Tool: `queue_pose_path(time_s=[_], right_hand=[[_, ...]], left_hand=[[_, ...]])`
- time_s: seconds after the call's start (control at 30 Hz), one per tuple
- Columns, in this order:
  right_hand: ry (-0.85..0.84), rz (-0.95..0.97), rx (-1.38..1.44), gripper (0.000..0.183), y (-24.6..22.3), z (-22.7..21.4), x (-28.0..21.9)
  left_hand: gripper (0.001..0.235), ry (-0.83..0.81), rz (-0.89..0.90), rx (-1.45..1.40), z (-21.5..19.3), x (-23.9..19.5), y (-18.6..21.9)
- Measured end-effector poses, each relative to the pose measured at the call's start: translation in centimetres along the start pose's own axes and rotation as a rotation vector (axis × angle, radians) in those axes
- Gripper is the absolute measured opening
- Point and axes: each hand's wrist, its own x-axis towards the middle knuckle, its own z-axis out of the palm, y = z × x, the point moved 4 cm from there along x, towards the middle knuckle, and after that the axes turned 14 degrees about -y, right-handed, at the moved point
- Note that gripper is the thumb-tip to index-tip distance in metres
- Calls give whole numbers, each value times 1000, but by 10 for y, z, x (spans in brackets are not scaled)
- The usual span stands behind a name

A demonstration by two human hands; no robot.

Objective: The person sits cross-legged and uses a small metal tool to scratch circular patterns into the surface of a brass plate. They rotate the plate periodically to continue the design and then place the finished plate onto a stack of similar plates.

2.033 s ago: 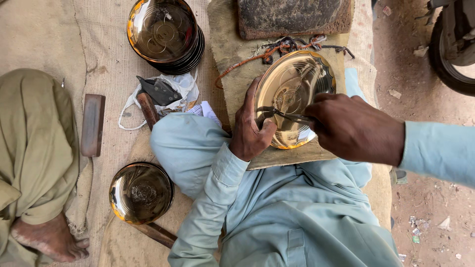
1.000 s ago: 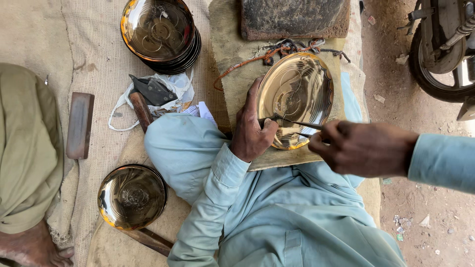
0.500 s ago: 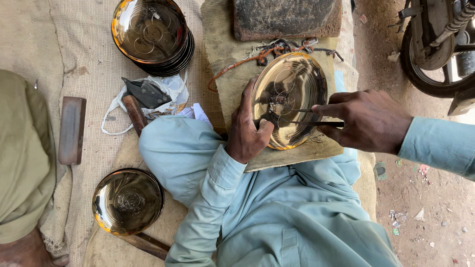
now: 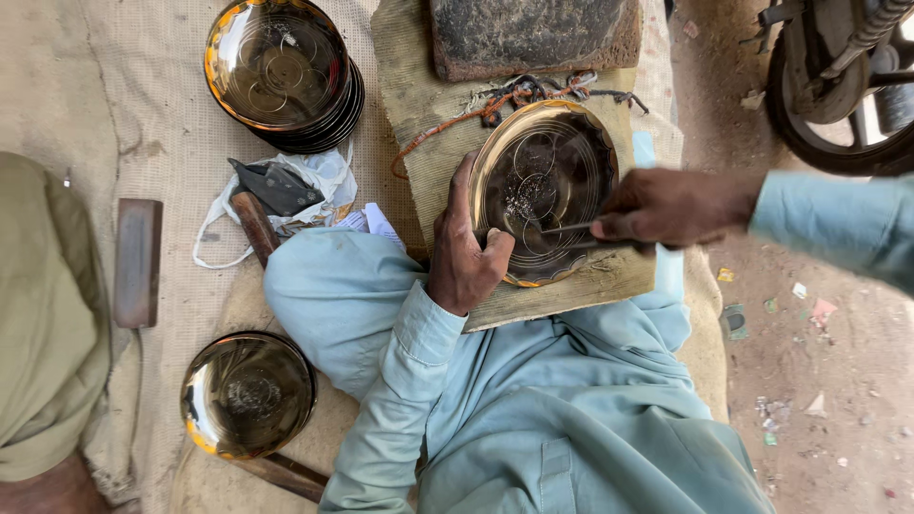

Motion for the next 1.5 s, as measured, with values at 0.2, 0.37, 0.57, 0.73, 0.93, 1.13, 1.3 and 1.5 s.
queue_pose_path(time_s=[0.2, 0.37, 0.57, 0.73, 0.93, 1.13, 1.3, 1.5], right_hand=[[322, -100, -885, 19, -74, -5, -11], [379, -116, -899, 15, -67, 16, -38], [560, -255, -250, 48, 3, 18, -70], [474, -43, 215, 51, 60, 54, -54], [669, -270, 277, 48, 53, 77, -54], [829, -407, 224, 47, 44, 103, -43], [901, -433, 172, 44, 36, 110, -33], [892, -441, 118, 46, 34, 107, -30]], left_hand=[[84, -36, -60, -57, -4, 4, -11], [72, -529, -288, -152, -38, 70, -43], [48, -210, -203, 673, -39, 123, -22], [62, -77, -424, 699, -46, 53, -2], [49, -47, -327, 233, -22, 23, -8], [61, -8, -216, -73, -4, -8, -8], [74, 4, -200, -97, 2, -14, -13], [76, 18, -208, -54, 6, -12, -11]])
